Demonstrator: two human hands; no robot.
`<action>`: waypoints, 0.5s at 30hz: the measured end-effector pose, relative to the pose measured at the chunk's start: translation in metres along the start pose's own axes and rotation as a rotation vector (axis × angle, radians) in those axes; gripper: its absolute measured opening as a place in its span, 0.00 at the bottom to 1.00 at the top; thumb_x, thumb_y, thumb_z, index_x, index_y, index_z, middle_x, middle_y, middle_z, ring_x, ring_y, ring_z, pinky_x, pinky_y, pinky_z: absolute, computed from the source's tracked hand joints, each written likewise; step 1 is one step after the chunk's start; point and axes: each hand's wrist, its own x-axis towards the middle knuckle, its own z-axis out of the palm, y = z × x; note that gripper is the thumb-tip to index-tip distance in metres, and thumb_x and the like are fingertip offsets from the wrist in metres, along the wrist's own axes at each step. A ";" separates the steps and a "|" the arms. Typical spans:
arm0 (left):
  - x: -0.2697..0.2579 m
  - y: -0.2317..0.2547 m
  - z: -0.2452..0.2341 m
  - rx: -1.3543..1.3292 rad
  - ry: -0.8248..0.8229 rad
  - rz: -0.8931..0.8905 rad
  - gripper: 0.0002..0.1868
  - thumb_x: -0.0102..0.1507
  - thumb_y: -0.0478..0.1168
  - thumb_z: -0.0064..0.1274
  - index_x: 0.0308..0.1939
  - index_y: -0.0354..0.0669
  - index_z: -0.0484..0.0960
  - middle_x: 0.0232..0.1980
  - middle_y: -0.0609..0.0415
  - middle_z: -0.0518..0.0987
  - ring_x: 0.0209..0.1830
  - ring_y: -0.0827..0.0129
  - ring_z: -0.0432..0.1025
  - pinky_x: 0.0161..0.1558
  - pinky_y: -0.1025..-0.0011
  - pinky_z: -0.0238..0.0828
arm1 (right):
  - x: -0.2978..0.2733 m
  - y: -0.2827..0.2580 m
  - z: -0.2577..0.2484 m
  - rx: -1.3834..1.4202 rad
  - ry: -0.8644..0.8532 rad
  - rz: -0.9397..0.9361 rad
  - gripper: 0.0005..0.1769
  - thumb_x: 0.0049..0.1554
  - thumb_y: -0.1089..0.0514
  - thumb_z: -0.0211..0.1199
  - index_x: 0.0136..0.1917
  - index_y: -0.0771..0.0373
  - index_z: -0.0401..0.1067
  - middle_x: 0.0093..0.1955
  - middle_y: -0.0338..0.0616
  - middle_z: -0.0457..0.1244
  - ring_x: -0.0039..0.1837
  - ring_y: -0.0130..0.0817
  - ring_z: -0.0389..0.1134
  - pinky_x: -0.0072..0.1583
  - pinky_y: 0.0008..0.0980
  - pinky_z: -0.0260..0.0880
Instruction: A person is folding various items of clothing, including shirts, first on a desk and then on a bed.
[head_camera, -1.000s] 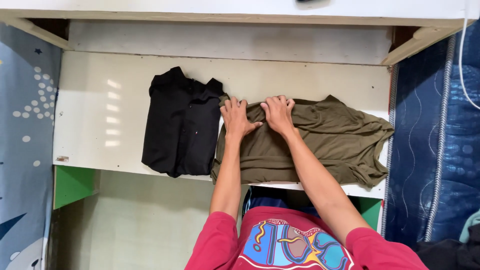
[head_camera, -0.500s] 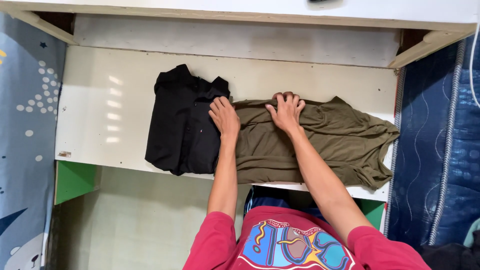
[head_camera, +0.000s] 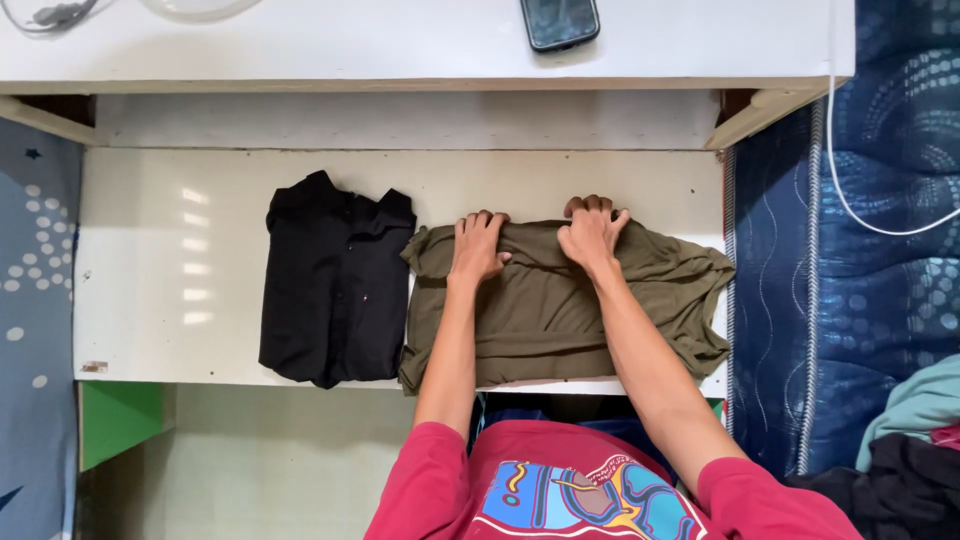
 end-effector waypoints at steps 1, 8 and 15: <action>0.002 0.005 -0.002 0.002 -0.004 0.005 0.41 0.58 0.56 0.70 0.70 0.59 0.66 0.64 0.53 0.73 0.72 0.55 0.64 0.74 0.53 0.52 | 0.001 0.002 -0.005 0.002 0.000 0.007 0.17 0.52 0.52 0.58 0.56 0.48 0.71 0.61 0.42 0.62 0.73 0.46 0.56 0.69 0.66 0.40; 0.026 0.023 0.012 0.049 -0.145 -0.029 0.34 0.56 0.60 0.71 0.59 0.52 0.76 0.60 0.52 0.79 0.66 0.57 0.71 0.66 0.56 0.62 | -0.011 0.003 -0.046 0.001 -0.143 0.167 0.26 0.46 0.59 0.65 0.59 0.50 0.66 0.57 0.46 0.65 0.70 0.51 0.59 0.67 0.66 0.40; 0.008 0.024 0.015 -0.032 0.010 0.008 0.14 0.58 0.36 0.63 0.45 0.52 0.76 0.39 0.53 0.83 0.45 0.51 0.82 0.50 0.53 0.80 | -0.031 0.024 -0.030 0.137 0.074 0.218 0.10 0.48 0.62 0.58 0.37 0.49 0.78 0.43 0.39 0.72 0.56 0.47 0.68 0.64 0.56 0.45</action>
